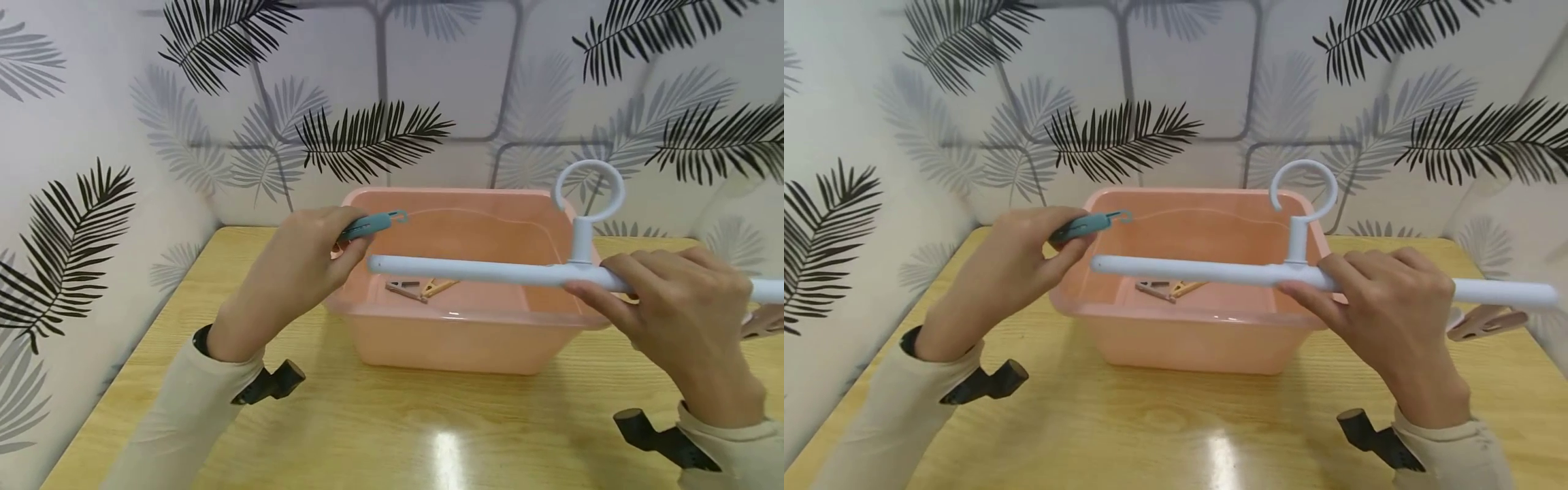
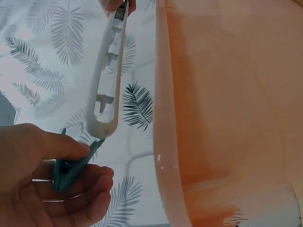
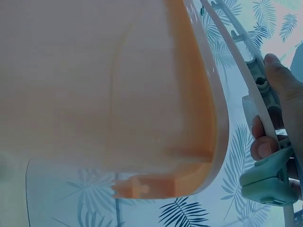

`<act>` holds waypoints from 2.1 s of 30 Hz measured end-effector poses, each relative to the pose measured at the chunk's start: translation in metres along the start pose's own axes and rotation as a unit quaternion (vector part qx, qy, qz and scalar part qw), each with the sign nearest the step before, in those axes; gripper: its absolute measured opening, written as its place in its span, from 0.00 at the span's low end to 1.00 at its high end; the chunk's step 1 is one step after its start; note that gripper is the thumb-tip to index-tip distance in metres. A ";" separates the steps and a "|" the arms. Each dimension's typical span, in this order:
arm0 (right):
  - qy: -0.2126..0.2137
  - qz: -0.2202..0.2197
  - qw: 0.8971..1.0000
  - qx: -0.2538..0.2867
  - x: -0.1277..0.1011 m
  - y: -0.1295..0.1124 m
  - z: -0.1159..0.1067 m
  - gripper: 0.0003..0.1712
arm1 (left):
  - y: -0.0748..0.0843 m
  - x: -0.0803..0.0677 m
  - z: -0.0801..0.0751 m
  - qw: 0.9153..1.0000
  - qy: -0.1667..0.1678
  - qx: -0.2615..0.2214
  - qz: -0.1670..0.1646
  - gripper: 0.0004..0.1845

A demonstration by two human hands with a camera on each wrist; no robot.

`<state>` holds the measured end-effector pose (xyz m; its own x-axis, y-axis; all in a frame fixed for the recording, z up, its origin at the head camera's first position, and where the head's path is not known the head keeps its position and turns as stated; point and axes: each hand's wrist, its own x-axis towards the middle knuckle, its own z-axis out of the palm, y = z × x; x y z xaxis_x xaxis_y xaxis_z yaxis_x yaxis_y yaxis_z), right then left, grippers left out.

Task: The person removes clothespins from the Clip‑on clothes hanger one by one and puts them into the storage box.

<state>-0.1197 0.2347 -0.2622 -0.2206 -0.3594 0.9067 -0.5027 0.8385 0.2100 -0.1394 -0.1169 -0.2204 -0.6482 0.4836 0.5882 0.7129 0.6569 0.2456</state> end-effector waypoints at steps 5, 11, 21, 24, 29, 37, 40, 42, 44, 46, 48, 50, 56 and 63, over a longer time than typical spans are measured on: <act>-0.012 -0.015 1.000 0.006 -0.003 0.003 0.005 0.39 | -0.015 0.008 0.001 1.000 -0.011 0.000 0.013 0.02; -0.021 -0.014 1.000 -0.003 -0.007 0.007 0.001 0.38 | -0.021 0.033 0.007 0.999 -0.040 -0.001 0.033 0.06; -0.021 -0.024 0.999 0.004 -0.007 0.008 -0.002 0.39 | -0.035 0.056 0.020 0.997 -0.076 0.003 0.026 0.10; -0.024 -0.027 0.999 0.004 -0.007 0.008 -0.002 0.39 | -0.039 0.061 0.025 0.996 -0.082 0.005 0.031 0.11; -0.024 -0.026 0.999 0.005 -0.009 0.009 -0.002 0.39 | -0.043 0.069 0.032 0.995 -0.094 -0.006 0.027 0.08; -0.028 -0.024 0.999 0.007 -0.010 0.010 -0.002 0.39 | -0.046 0.071 0.040 0.993 -0.114 -0.011 0.026 0.08; -0.027 -0.025 0.999 0.007 -0.010 0.011 -0.002 0.39 | -0.045 0.072 0.041 0.992 -0.124 -0.010 0.027 0.09; -0.027 -0.026 0.999 0.007 -0.010 0.012 -0.002 0.40 | -0.045 0.073 0.042 0.990 -0.136 -0.006 0.023 0.10; -0.031 -0.028 0.999 0.007 -0.010 0.012 -0.003 0.39 | -0.044 0.073 0.042 0.989 -0.150 -0.001 0.016 0.11; -0.034 -0.028 0.999 0.008 -0.010 0.012 -0.003 0.39 | -0.044 0.073 0.042 0.988 -0.156 0.002 0.018 0.11; -0.036 -0.029 0.999 0.008 -0.010 0.012 -0.003 0.39 | -0.043 0.073 0.042 0.987 -0.156 0.003 0.030 0.12; -0.036 -0.029 0.999 0.008 -0.010 0.012 -0.003 0.39 | -0.042 0.075 0.040 0.987 -0.153 0.008 0.050 0.13; -0.030 -0.029 0.999 0.011 -0.009 0.011 -0.004 0.39 | -0.033 0.087 0.032 0.981 -0.173 0.026 0.086 0.14; -0.035 -0.033 0.999 0.012 -0.007 0.010 -0.005 0.39 | -0.021 0.096 0.024 0.965 -0.245 0.060 0.074 0.13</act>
<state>-0.1192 0.2472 -0.2646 -0.2438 -0.4416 0.8634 -0.5374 0.8027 0.2588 -0.2226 -0.0704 -0.1878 -0.6115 0.7733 0.1675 0.7901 0.6078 0.0787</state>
